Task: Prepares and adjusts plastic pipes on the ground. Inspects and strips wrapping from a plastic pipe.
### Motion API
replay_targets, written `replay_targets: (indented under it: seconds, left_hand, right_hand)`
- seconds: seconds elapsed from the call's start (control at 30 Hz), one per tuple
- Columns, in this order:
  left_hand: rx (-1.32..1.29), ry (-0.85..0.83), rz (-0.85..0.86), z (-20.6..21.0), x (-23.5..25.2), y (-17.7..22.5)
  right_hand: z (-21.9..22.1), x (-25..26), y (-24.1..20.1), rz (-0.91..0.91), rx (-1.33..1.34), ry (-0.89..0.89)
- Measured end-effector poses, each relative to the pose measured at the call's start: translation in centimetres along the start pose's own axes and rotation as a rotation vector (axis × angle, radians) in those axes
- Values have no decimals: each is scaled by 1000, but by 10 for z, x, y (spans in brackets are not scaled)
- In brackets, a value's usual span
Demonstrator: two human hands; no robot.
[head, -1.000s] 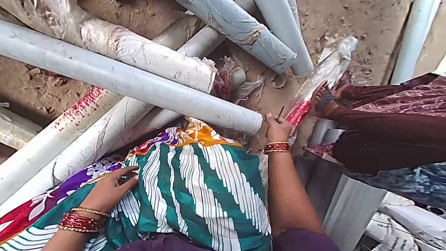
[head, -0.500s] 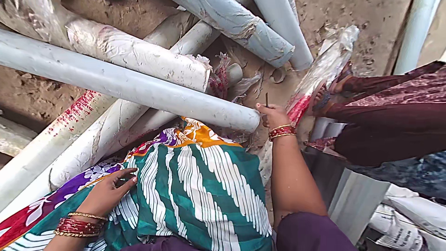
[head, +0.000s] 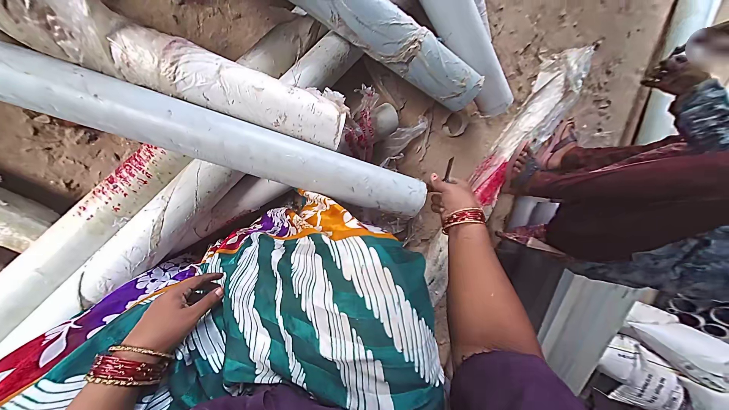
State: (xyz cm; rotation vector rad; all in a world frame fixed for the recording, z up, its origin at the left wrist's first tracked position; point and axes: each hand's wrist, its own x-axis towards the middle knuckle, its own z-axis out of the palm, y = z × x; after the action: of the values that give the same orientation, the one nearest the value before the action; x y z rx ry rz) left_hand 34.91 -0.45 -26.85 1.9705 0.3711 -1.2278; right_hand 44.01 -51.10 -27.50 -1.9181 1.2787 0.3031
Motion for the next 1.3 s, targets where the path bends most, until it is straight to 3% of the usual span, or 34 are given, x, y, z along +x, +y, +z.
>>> replay_targets:
  seconds: [0.07, 0.33, 0.43, 0.7, 0.83, 0.9, 0.97, 1.03, 1.17, 1.3]
  left_hand:
    - [-5, -3, -16, 2, -1, 0]
    - [-9, -12, -16, 1, 1, 3]
    - [-7, -11, -20, 2, 3, 6]
    - [2, -23, -44, 8, 10, 13]
    - [12, -30, -75, 11, 12, 17]
    - [12, -27, -79, 12, 16, 19]
    - [12, -23, -84, 14, 17, 19]
    - [23, -25, -83, 17, 20, 22]
    - [39, -39, -83, 21, 23, 30]
    - [36, -39, -89, 22, 25, 32]
  right_hand:
    - [-1, -12, -7, -36, 137, -113]
    - [3, 16, -41, -245, -555, -294]
    - [4, 22, -40, -287, -669, -343]
    - [16, 44, -22, -254, -511, -261]
    - [16, 75, 9, -143, -597, -259]
    - [14, 76, 31, -100, -416, -247]
    - [7, 62, 33, -103, -67, -251]
    - [-3, 49, 21, -170, 176, -370]
    - [-20, 54, 0, -376, -15, -519]
    - [-24, 53, -23, -464, -180, -594]
